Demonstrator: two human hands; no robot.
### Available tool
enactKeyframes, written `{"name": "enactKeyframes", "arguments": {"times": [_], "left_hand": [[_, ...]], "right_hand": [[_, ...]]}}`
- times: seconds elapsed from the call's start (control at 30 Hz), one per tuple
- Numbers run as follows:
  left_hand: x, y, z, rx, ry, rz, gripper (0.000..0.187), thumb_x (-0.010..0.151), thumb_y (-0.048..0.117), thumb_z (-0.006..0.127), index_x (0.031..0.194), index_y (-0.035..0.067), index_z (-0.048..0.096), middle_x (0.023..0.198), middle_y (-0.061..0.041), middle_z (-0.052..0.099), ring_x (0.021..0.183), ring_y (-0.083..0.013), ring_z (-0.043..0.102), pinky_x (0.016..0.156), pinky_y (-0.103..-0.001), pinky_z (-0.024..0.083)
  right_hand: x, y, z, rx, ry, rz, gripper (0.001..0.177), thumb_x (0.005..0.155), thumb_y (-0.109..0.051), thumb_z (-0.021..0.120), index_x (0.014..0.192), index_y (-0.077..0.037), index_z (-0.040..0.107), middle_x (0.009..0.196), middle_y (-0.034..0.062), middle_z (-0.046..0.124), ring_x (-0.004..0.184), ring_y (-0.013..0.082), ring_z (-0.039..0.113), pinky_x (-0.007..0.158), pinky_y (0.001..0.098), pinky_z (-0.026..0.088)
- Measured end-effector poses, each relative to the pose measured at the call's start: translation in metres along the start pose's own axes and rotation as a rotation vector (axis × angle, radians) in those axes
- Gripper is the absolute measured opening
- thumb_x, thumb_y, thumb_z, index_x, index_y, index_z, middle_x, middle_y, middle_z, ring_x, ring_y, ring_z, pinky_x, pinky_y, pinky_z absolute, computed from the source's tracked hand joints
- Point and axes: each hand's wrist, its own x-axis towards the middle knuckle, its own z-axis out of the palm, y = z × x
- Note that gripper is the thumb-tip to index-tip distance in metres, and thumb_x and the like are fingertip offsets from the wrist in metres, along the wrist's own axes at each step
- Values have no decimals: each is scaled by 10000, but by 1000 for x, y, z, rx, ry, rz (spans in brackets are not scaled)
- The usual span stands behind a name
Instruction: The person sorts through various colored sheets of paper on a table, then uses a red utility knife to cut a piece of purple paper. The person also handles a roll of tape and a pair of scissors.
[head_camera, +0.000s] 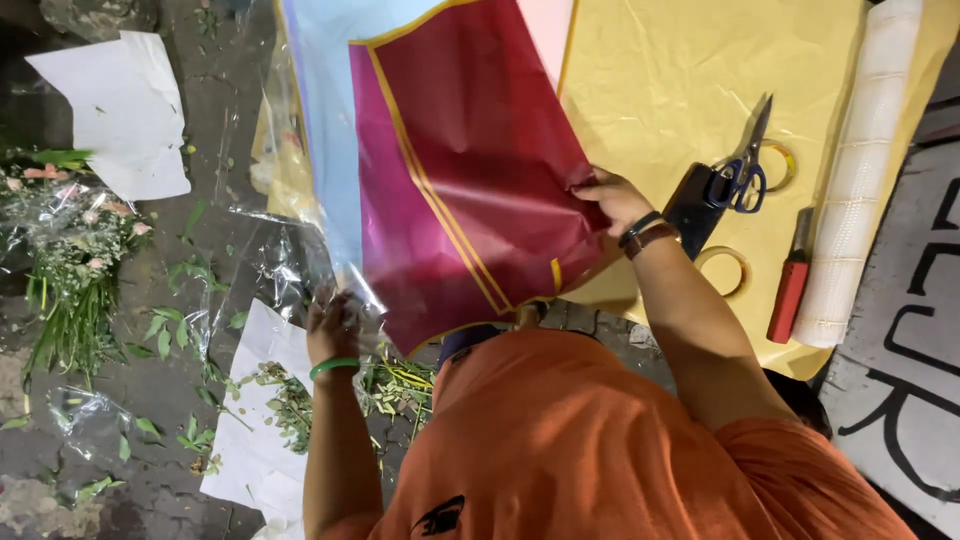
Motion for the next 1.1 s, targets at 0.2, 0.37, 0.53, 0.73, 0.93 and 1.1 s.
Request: {"name": "enactKeyframes", "arguments": {"times": [0.2, 0.37, 0.53, 0.73, 0.93, 1.1], "left_hand": [[11, -18, 2, -304, -87, -103, 510, 1084, 51, 547, 1584, 110, 463, 1120, -173, 752, 850, -152, 721, 749, -260, 615], [19, -13, 16, -112, -168, -77, 558, 1079, 256, 595, 1613, 293, 439, 1454, -131, 662, 1356, -410, 568, 1082, -580, 466], [51, -36, 41, -318, -135, -70, 474, 1088, 92, 564, 1546, 207, 526, 1353, -220, 691, 1089, -322, 711, 945, -496, 615], [74, -67, 28, -235, -220, -136, 441, 1109, 93, 510, 1543, 157, 465, 1244, -170, 677, 889, -199, 654, 763, -358, 640], [87, -82, 36, -129, -212, -175, 461, 1097, 104, 545, 1554, 142, 490, 1113, -152, 665, 890, -209, 630, 830, -421, 632], [95, -69, -5, 15, -91, -4, 397, 1091, 80, 509, 1486, 105, 546, 1077, -131, 670, 942, -222, 647, 862, -376, 605]], "right_hand": [[-13, 1, 42, 242, -119, 110, 604, 890, -67, 776, 1471, -83, 614, 1321, 204, 679, 1185, 369, 670, 936, 554, 583], [8, 42, 30, 238, -74, 204, 475, 858, -132, 827, 1317, -94, 709, 1127, 138, 734, 1060, 303, 709, 849, 489, 593], [47, 66, 10, 95, -20, 57, 469, 859, -216, 875, 1289, -121, 713, 1094, 152, 738, 1051, 317, 725, 851, 505, 596], [67, 117, 10, 124, -68, -39, 532, 861, -93, 854, 1358, -92, 664, 1193, 135, 730, 1090, 290, 711, 908, 464, 593], [66, 135, 62, 85, -112, -87, 465, 868, -74, 841, 1302, -62, 677, 1153, 141, 741, 1059, 301, 715, 895, 483, 598], [89, 142, 46, 164, -32, 19, 542, 763, -71, 933, 1243, 0, 691, 1017, 185, 740, 917, 361, 740, 743, 558, 628]]}}
